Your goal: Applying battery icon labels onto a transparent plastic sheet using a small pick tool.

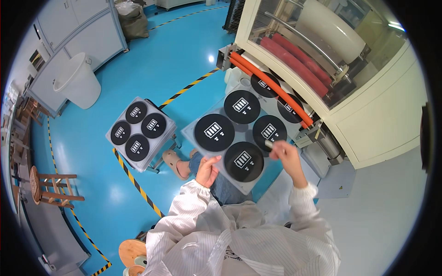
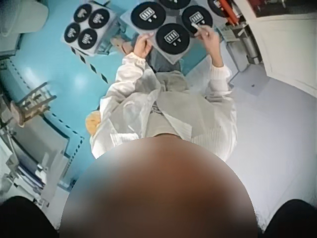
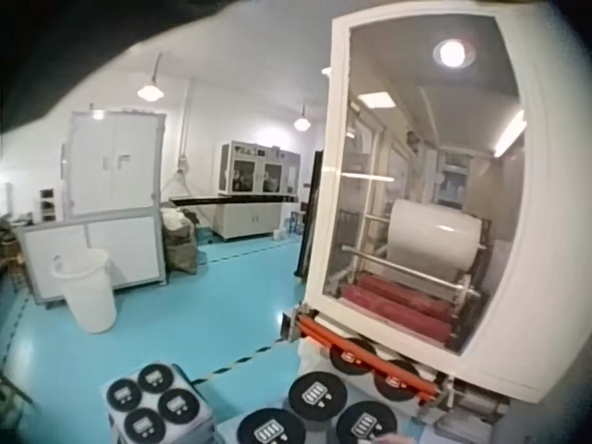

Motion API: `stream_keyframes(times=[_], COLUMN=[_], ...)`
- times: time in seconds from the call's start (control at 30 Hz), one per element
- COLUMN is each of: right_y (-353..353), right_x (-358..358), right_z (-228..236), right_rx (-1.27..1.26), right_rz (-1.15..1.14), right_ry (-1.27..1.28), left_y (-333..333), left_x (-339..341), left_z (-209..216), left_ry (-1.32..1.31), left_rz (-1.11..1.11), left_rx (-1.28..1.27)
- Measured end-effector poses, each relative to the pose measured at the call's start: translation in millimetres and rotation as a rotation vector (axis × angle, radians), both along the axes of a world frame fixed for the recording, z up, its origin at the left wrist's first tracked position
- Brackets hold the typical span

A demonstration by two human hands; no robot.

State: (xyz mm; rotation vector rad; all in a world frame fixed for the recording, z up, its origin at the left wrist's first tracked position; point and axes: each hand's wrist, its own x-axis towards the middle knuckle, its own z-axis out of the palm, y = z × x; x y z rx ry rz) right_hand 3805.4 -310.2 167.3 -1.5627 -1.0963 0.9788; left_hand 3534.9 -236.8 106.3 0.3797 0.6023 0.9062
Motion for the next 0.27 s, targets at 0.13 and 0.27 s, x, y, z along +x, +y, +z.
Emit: stream_keyframes(times=[0.13, 0.27], right_y=[91, 160], right_x=[24, 35], right_z=[-19, -36], right_rx=[0.220, 0.278], right_rz=[-0.155, -0.066], right_ry=[-0.435, -0.595], left_y=[6, 12], left_x=[9, 12], left_z=[-14, -23], left_ry=[-0.008, -0.065], left_rz=[0.014, 0.024], left_rx=[-0.038, -0.034])
